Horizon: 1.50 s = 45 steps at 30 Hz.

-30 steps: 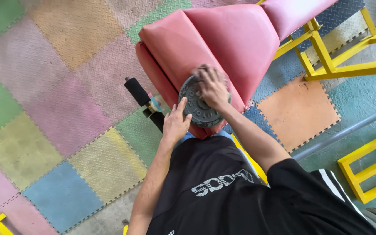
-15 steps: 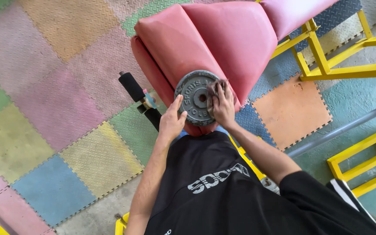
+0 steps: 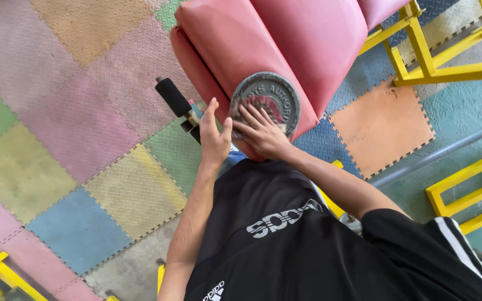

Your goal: Cleaning and wiping down gym weight plates with a cloth and cleaning solution.

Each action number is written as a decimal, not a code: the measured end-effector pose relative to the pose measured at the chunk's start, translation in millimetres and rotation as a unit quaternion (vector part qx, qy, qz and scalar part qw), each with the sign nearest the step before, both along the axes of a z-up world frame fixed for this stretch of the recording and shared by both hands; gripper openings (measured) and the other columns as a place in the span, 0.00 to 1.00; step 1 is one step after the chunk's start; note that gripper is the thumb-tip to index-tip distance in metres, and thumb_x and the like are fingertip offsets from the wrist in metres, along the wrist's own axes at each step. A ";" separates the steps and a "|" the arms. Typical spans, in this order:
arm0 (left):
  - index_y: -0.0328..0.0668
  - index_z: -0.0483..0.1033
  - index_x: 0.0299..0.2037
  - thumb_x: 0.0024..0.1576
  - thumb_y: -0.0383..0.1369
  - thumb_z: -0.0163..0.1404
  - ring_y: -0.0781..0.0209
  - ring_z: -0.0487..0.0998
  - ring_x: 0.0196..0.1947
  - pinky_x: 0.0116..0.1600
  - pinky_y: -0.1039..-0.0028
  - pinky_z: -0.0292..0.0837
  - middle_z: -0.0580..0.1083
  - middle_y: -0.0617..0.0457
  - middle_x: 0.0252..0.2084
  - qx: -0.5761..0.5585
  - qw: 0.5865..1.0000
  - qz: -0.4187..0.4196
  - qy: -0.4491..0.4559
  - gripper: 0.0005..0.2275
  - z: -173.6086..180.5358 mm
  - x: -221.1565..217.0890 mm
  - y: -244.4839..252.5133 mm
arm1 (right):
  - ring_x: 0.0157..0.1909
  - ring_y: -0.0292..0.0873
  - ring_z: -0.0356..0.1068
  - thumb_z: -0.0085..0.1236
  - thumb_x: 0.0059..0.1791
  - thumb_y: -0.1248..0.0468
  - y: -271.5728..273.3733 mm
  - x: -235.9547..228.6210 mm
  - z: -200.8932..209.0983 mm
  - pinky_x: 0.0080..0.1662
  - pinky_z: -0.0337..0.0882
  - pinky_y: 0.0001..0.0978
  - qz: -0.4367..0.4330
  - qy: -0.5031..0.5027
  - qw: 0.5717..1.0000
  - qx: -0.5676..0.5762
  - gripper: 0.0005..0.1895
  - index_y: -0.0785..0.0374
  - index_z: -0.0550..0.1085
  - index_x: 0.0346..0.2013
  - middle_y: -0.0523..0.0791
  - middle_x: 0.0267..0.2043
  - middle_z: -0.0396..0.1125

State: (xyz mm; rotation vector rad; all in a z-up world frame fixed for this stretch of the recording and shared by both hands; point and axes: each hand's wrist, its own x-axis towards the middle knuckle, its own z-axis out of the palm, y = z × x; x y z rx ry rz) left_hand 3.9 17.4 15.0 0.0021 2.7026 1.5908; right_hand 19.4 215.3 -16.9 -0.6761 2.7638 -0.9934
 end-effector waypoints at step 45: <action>0.78 0.69 0.66 0.43 0.36 0.66 0.36 0.62 0.66 0.71 0.54 0.58 0.68 0.35 0.61 -0.131 0.926 -0.345 0.080 0.37 21.5 -25.4 98.6 | 0.51 0.41 0.72 0.44 0.59 0.66 142.2 63.8 -46.6 0.54 0.71 0.34 -0.439 -0.127 0.856 -0.240 0.18 0.63 0.69 0.64 0.50 0.51 0.74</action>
